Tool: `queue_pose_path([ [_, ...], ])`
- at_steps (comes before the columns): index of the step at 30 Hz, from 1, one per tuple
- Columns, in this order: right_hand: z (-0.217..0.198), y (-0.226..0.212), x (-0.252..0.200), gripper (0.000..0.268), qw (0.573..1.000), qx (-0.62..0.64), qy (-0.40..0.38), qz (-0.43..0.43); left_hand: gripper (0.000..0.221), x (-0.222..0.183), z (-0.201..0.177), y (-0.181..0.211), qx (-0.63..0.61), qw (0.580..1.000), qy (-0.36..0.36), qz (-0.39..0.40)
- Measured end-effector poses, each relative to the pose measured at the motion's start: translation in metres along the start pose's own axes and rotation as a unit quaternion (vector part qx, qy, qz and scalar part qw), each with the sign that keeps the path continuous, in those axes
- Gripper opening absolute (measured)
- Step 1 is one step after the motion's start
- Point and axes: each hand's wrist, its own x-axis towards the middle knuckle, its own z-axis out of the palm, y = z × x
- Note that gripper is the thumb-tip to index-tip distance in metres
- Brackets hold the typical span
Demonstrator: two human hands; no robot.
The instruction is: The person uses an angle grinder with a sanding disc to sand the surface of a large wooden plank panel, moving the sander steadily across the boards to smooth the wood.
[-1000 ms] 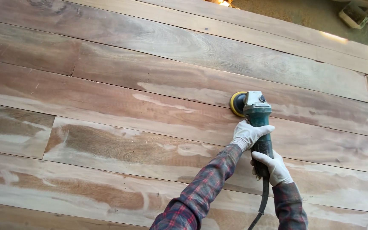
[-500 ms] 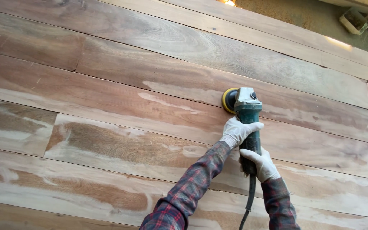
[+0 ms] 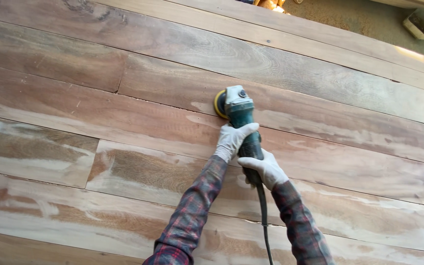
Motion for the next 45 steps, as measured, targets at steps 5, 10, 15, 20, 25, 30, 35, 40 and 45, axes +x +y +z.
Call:
queue_pose_path([
  [5,0.042,-0.007,0.020,0.043,0.999,0.008,-0.045,-0.017,0.048,0.004,-0.051,0.009,-0.040,0.999,0.020,0.004],
  [10,0.053,-0.015,0.021,0.043,0.995,0.009,-0.097,-0.019,0.049,-0.003,-0.060,0.019,-0.088,0.991,0.090,-0.034],
  [15,0.013,0.013,0.015,0.041,0.997,-0.013,-0.067,-0.030,0.058,0.016,-0.040,-0.033,-0.026,0.992,0.117,-0.039],
  [20,-0.065,0.036,-0.034,0.042,1.000,0.024,0.009,0.005,0.051,-0.008,0.057,-0.062,0.066,0.998,0.022,-0.006],
  [25,-0.143,0.070,-0.067,0.041,0.995,0.026,0.086,0.031,0.055,-0.012,0.150,-0.113,-0.003,0.999,-0.034,-0.002],
  [30,-0.204,0.102,-0.075,0.039,0.988,0.062,0.137,0.024,0.064,-0.003,0.209,-0.142,0.136,0.989,-0.057,-0.013],
  [35,-0.220,0.110,-0.076,0.040,0.989,0.062,0.133,0.003,0.067,-0.003,0.221,-0.145,0.169,0.982,-0.079,-0.033],
  [40,-0.178,0.083,-0.069,0.041,0.993,0.046,0.105,0.019,0.066,-0.005,0.182,-0.124,0.175,0.983,-0.039,-0.028],
  [45,-0.112,0.059,-0.050,0.043,0.999,0.011,0.041,0.020,0.063,-0.017,0.110,-0.083,0.127,0.992,0.015,0.000],
])
